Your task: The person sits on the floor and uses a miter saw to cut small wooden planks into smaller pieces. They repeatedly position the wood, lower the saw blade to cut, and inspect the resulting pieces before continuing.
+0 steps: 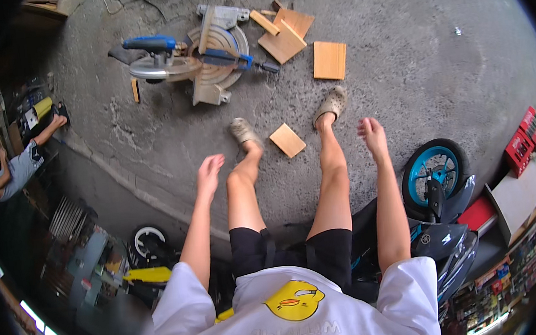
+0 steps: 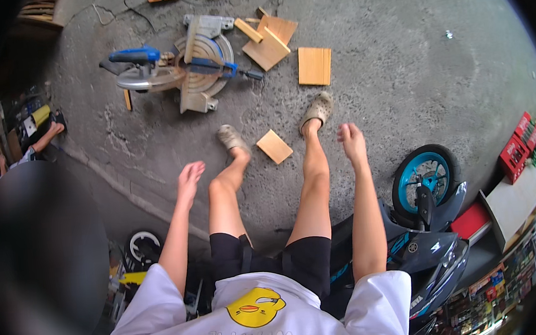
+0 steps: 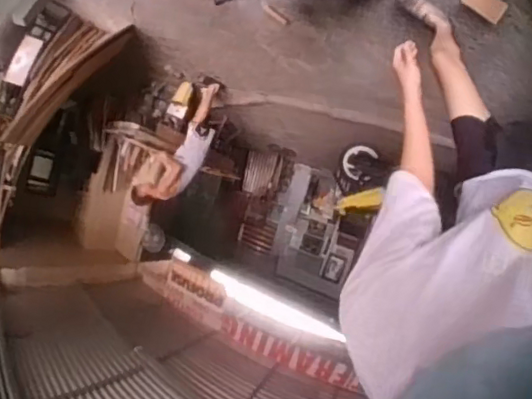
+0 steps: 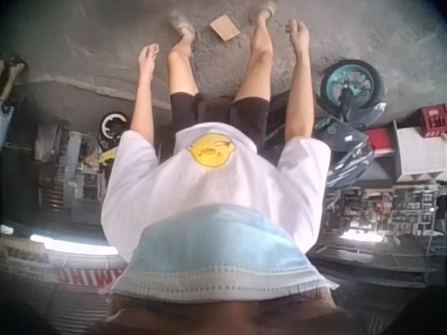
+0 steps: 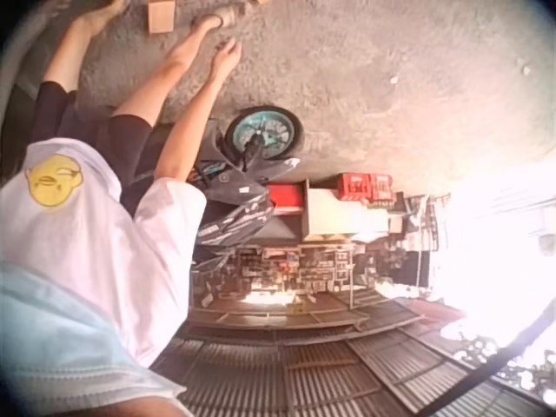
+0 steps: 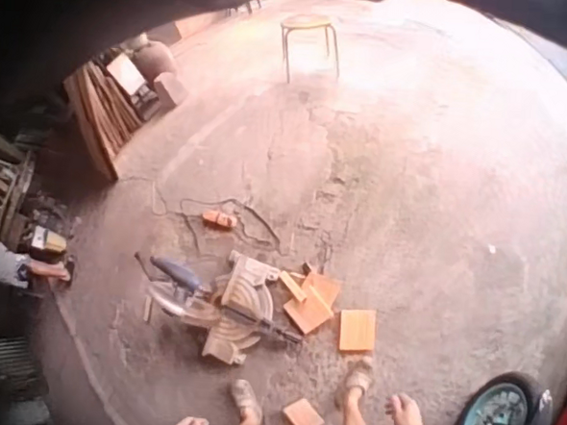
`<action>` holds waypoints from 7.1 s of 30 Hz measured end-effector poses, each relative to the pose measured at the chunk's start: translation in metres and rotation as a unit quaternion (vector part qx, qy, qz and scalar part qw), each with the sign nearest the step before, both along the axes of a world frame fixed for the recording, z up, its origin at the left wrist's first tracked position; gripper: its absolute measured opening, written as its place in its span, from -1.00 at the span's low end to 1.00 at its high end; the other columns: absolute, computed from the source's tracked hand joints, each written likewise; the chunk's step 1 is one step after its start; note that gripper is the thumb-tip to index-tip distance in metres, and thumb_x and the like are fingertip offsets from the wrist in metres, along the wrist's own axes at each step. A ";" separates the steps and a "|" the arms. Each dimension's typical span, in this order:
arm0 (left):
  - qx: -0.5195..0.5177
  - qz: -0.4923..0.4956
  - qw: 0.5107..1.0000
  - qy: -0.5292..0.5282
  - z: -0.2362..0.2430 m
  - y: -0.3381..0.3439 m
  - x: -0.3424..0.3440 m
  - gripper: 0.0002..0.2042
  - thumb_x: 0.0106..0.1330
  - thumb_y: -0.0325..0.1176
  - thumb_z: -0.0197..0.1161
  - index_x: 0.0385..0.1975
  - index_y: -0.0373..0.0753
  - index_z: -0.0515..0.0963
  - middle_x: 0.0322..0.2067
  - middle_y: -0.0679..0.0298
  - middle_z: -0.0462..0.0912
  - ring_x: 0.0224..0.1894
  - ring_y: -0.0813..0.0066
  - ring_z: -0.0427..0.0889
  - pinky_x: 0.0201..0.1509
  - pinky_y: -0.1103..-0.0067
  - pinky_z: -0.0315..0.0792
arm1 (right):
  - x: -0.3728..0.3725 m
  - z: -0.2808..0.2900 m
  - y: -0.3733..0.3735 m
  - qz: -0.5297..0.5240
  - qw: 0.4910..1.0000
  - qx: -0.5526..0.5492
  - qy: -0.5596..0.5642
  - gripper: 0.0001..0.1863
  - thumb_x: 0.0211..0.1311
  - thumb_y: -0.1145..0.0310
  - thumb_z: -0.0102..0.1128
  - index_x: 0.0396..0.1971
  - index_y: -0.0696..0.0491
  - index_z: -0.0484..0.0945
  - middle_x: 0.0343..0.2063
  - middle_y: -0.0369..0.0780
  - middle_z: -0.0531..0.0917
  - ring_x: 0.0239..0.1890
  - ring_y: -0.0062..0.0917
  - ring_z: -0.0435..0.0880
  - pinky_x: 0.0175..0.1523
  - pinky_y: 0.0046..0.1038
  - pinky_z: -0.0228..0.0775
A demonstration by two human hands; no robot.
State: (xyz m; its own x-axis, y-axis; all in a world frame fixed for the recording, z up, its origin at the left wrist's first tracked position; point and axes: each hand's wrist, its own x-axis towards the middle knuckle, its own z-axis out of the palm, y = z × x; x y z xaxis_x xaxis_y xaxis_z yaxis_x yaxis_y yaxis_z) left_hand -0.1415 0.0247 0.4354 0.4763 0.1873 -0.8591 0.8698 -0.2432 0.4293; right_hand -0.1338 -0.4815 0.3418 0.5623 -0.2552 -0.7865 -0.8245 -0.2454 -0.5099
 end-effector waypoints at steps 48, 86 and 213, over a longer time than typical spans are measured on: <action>-0.422 0.060 0.805 -0.413 -0.214 -0.095 0.130 -0.52 0.44 -0.06 0.05 0.21 -0.24 0.29 0.04 0.30 0.50 0.06 0.59 0.48 0.11 0.59 0.41 | 0.127 -0.078 0.126 0.131 0.901 0.175 -0.373 -0.71 0.48 0.23 -0.07 0.04 0.08 0.36 -0.24 -0.26 0.61 -0.23 -0.71 0.57 -0.14 -0.56 0.44; -0.329 -0.039 0.740 -0.585 -0.202 -0.050 0.155 -0.35 0.26 -0.36 0.33 0.28 -0.24 0.11 0.10 0.13 0.35 0.06 0.41 0.49 0.14 0.51 0.43 | 0.092 -0.095 0.232 -0.071 0.844 0.309 -0.432 -0.41 0.43 0.12 0.01 0.31 0.07 0.10 0.15 -0.21 0.39 0.20 -0.50 0.38 0.24 -0.43 0.29; -0.113 0.518 0.814 -0.236 -0.392 -0.128 0.116 -0.40 0.37 -0.09 0.18 0.17 -0.46 0.20 0.09 -0.02 0.47 0.06 0.22 0.52 0.10 0.40 0.43 | 0.246 -0.110 0.288 0.207 0.841 -0.242 -0.438 -0.47 0.36 0.07 -0.09 -0.54 0.25 0.57 -0.57 0.11 0.57 -0.45 0.02 0.59 -0.28 -0.12 0.40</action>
